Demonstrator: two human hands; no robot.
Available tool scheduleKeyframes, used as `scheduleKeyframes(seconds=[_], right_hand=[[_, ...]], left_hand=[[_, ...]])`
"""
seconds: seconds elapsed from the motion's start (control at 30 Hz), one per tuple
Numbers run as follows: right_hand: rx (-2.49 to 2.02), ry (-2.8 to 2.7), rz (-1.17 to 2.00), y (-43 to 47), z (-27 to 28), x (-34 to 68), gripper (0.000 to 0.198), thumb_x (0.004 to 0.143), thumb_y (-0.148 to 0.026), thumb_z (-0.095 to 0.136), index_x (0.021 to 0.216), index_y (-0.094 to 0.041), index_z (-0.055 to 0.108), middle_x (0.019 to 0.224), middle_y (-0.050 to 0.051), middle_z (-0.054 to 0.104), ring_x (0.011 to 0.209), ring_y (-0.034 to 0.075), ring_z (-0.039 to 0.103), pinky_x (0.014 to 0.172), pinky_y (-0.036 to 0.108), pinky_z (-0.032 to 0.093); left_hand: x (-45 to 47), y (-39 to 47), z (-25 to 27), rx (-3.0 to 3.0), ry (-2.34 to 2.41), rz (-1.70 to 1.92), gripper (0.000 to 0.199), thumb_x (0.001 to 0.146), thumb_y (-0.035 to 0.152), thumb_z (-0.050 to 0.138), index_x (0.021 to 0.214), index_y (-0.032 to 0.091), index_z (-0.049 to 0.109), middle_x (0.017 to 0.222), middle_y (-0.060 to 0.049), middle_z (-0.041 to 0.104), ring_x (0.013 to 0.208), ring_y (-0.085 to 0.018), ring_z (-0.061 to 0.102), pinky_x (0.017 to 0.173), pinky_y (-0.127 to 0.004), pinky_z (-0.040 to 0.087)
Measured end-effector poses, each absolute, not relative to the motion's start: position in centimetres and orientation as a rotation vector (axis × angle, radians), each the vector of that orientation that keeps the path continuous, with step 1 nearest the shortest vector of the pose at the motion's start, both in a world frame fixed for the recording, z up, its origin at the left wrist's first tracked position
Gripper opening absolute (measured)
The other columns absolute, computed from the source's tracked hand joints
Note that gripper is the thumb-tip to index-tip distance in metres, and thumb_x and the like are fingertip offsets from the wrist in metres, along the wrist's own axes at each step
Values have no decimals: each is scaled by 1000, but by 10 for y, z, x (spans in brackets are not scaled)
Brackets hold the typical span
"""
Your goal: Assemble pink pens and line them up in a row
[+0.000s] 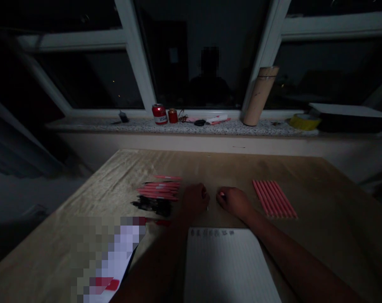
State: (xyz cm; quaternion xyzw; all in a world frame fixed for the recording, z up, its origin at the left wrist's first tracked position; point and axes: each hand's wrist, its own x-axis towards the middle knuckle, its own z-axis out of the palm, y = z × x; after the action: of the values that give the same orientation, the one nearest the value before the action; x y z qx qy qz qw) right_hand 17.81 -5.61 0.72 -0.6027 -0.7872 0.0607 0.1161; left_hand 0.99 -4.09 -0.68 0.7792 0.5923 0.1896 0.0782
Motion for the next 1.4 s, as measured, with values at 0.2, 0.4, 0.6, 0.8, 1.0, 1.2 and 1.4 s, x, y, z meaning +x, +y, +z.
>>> scheduleKeyframes(seconds=[0.2, 0.4, 0.6, 0.8, 1.0, 1.2, 1.4], right_hand=[[-1837, -2315, 174, -44, 10, 156, 25, 81, -34, 47, 81, -19, 67, 79, 11, 69, 71, 20, 63, 56, 25, 35], [-1730, -2311, 213, -52, 11, 160, 25, 84, -35, 45, 80, -20, 65, 78, 6, 68, 73, 17, 62, 58, 23, 33], [-1723, -2245, 204, -56, 6, 182, 22, 87, -29, 40, 98, -16, 54, 81, 7, 65, 71, 16, 59, 59, 23, 31], [-1556, -2269, 206, -51, 0, 186, 32, 94, -32, 27, 99, -15, 53, 86, 8, 62, 74, 16, 57, 64, 24, 36], [-1466, -2277, 148, -49, -2, 189, 35, 93, -38, 32, 118, -27, 54, 96, 6, 60, 86, 17, 57, 73, 25, 40], [-1514, -2303, 160, -49, -5, 190, 32, 92, -36, 36, 103, -20, 61, 91, 7, 60, 84, 17, 57, 72, 24, 40], [-1506, -2360, 85, -52, -2, 187, 26, 92, -28, 38, 105, -16, 56, 91, 9, 62, 84, 18, 55, 73, 26, 38]], left_hand=[[8, -42, -7, 2394, 1763, 620, 11, 76, 26, 50, 81, 18, 55, 76, -4, 61, 73, -19, 56, 66, -29, 35], [3, -43, -6, 2423, 1722, 633, 11, 77, 24, 48, 81, 18, 55, 79, -4, 61, 74, -18, 55, 67, -28, 36], [2, -41, -5, 2366, 1683, 655, 16, 78, 22, 47, 89, 19, 57, 84, -4, 62, 78, -17, 56, 72, -27, 37], [6, -35, -9, 2266, 1769, 708, 20, 86, 26, 36, 89, 19, 55, 85, -5, 63, 78, -16, 57, 71, -26, 37], [10, -26, -10, 2160, 1842, 799, 18, 87, 25, 36, 89, 19, 53, 81, -4, 63, 76, -15, 58, 67, -25, 37], [7, -23, -9, 2153, 1798, 849, 17, 86, 24, 37, 86, 19, 53, 79, -3, 62, 73, -15, 57, 65, -25, 37], [7, -22, -13, 2140, 1780, 863, 16, 85, 24, 39, 83, 18, 54, 78, -3, 62, 70, -14, 56, 65, -25, 37]])
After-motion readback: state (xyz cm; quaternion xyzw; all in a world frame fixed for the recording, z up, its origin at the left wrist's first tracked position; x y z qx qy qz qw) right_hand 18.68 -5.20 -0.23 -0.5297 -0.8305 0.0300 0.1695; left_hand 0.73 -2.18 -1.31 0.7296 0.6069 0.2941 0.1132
